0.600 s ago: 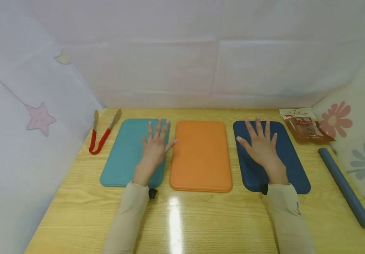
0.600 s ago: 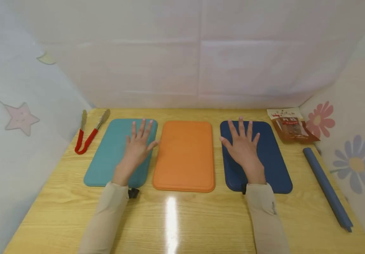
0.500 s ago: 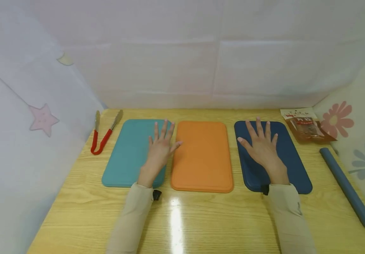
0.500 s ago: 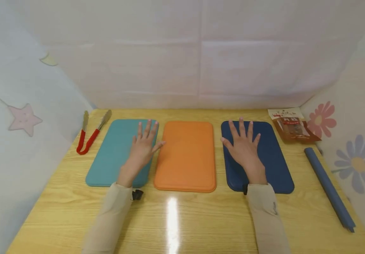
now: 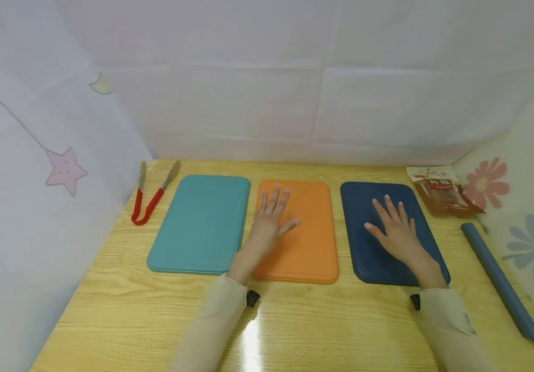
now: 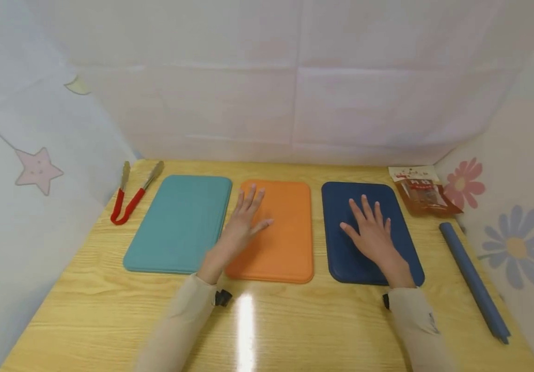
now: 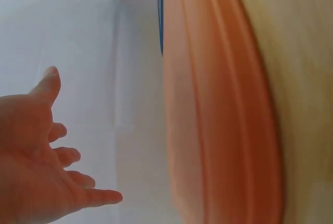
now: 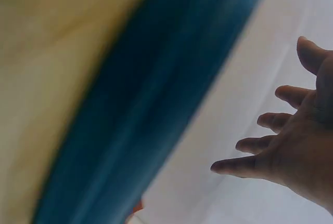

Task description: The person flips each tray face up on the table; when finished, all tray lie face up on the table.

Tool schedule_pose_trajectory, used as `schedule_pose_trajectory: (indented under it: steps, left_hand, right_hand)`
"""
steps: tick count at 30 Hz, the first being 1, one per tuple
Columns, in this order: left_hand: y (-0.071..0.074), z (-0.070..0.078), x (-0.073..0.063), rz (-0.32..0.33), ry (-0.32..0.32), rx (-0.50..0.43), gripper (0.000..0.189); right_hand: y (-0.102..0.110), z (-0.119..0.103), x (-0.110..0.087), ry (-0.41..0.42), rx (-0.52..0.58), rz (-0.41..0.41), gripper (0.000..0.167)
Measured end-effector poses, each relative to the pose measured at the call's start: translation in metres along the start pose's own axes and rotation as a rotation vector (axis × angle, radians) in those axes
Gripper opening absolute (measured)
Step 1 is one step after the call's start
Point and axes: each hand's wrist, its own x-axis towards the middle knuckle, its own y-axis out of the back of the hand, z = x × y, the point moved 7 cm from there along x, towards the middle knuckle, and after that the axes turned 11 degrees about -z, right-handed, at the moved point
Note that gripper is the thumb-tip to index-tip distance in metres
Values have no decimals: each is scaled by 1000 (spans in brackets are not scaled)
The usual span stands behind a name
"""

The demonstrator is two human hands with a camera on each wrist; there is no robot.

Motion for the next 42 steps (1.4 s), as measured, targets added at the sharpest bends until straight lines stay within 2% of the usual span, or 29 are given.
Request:
schedule_pose_trajectory:
  steps: [4, 10, 13, 16, 20, 22, 28, 33, 37, 42]
  left_hand:
    - [-17, 16, 7, -68, 8, -96, 79]
    - [-38, 44, 20, -147, -19, -193, 76]
    - [-44, 54, 28, -158, -23, -258, 74]
    - [-50, 63, 38, -136, -29, -293, 71]
    - [-57, 79, 50, -113, -39, -328, 68]
    - [-62, 87, 54, -114, -37, -378, 67]
    - [-79, 104, 64, -114, -4, -466, 63]
    - [-97, 114, 68, -175, 46, -413, 65]
    - [-112, 115, 72, -223, 127, -392, 68]
    - [-125, 109, 72, -262, 196, -463, 67]
  right_hand:
    - [-2, 18, -8, -10, 11, -28, 76]
    - [-2, 44, -13, 1, 55, -42, 75]
    - [-1, 59, -13, 16, 73, -42, 74]
    - [2, 71, -13, 36, 88, -40, 73]
    - [8, 80, -18, 55, 111, -47, 76]
    - [11, 84, -20, 64, 126, -56, 77]
    - [12, 94, -22, 46, 178, -112, 80]
    - [9, 102, -21, -18, 159, -138, 83]
    - [9, 105, -20, -50, 116, -135, 82]
    - [6, 107, -22, -60, 65, -168, 82]
